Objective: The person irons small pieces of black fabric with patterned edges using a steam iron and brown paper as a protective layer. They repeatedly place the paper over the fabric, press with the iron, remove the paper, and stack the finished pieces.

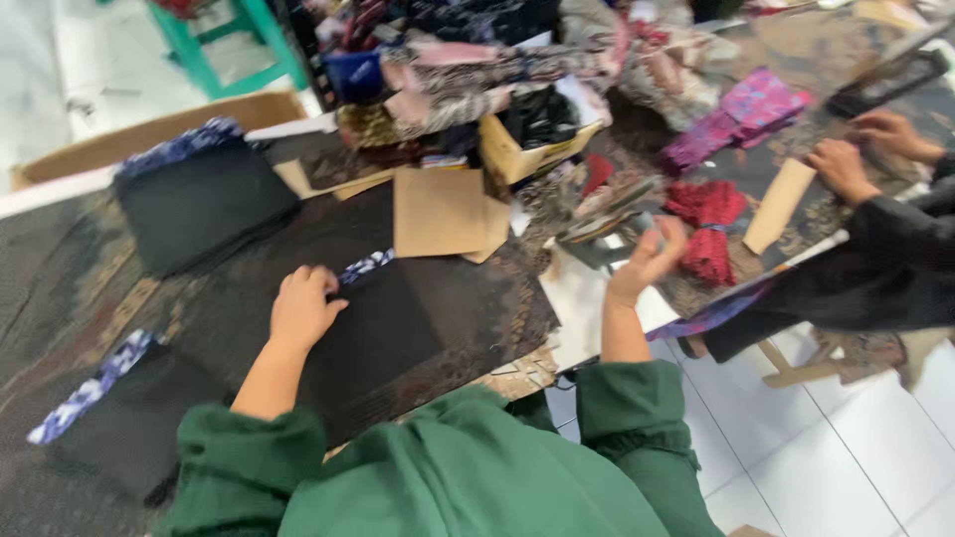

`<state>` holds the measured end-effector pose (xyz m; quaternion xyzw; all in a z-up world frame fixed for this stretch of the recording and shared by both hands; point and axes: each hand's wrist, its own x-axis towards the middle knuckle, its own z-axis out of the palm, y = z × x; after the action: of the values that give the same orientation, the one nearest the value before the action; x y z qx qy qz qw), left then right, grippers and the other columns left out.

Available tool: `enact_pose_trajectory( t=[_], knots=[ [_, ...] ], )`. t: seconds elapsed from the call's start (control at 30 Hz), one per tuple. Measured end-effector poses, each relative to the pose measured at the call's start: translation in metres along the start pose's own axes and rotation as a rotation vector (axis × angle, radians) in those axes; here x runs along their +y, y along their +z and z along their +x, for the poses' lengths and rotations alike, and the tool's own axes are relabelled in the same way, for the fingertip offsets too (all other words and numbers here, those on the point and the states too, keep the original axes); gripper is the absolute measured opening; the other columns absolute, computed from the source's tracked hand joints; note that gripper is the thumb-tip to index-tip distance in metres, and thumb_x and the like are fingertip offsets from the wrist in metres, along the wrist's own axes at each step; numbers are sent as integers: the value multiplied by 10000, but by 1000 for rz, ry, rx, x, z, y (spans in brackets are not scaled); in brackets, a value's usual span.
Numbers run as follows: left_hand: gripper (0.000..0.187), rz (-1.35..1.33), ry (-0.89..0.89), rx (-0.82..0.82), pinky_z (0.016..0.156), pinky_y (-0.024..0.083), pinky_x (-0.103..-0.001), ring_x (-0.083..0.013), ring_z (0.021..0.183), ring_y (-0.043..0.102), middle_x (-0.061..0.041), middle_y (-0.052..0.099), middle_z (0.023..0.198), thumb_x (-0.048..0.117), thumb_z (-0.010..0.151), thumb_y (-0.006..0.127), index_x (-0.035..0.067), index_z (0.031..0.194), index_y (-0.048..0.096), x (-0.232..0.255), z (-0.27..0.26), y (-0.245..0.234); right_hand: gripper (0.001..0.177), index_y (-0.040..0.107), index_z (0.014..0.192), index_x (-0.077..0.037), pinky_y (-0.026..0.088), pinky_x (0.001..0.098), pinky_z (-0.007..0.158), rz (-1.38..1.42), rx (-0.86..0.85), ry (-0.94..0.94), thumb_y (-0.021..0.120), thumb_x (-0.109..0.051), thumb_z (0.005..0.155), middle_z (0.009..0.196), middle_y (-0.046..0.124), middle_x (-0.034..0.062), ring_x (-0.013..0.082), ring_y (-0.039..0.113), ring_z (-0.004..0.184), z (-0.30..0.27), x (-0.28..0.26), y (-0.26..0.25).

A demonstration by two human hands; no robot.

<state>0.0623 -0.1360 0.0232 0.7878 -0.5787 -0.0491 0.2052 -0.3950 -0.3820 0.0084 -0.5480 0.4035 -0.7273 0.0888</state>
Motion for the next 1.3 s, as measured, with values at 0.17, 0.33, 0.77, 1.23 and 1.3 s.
enact_pose_trajectory(
  t=[0.17, 0.33, 0.77, 1.23, 1.3],
  knots=[
    [507, 22, -151, -186, 894, 548, -472, -330, 1102, 651, -84, 680, 1065, 326, 691, 887, 211, 1152, 709, -2, 20, 0, 470, 601, 1312, 9, 262, 497, 1276, -32, -427, -312, 713, -268, 949, 1451, 481, 172, 354, 391, 1475, -24, -94, 44],
    [403, 41, -180, 29, 827, 549, -479, -365, 1025, 640, -153, 637, 1097, 366, 747, 886, 122, 1023, 724, -8, 16, 14, 604, 620, 1289, -19, 420, 552, 1009, -236, -1129, -652, 784, -293, 777, 1408, 569, 226, 427, 501, 1306, -74, -103, 136],
    [167, -103, 109, 407, 711, 512, -461, -325, 829, 681, -110, 696, 835, 232, 940, 711, 99, 1001, 631, 46, 46, -82, 323, 704, 1215, -48, 579, 416, 877, -153, -788, -573, 598, 40, 923, 1132, 746, 158, 332, 729, 1002, -44, -132, 158],
    [529, 123, 273, 285, 990, 470, -503, -413, 1230, 582, -224, 622, 1313, 348, 824, 687, 0, 1220, 643, 63, -100, 6, 432, 710, 1250, -33, 577, 404, 941, 106, -901, -679, 594, 127, 865, 1229, 726, 153, 318, 716, 1123, -81, -238, 126],
    [581, 105, 283, 243, 1035, 439, -516, -419, 1270, 547, -232, 592, 1367, 342, 835, 703, -14, 1288, 627, 56, -119, 16, 428, 714, 1232, -48, 562, 402, 954, 142, -1005, -715, 606, 80, 839, 1222, 727, 134, 301, 705, 1140, -113, -236, 126]
  ],
)
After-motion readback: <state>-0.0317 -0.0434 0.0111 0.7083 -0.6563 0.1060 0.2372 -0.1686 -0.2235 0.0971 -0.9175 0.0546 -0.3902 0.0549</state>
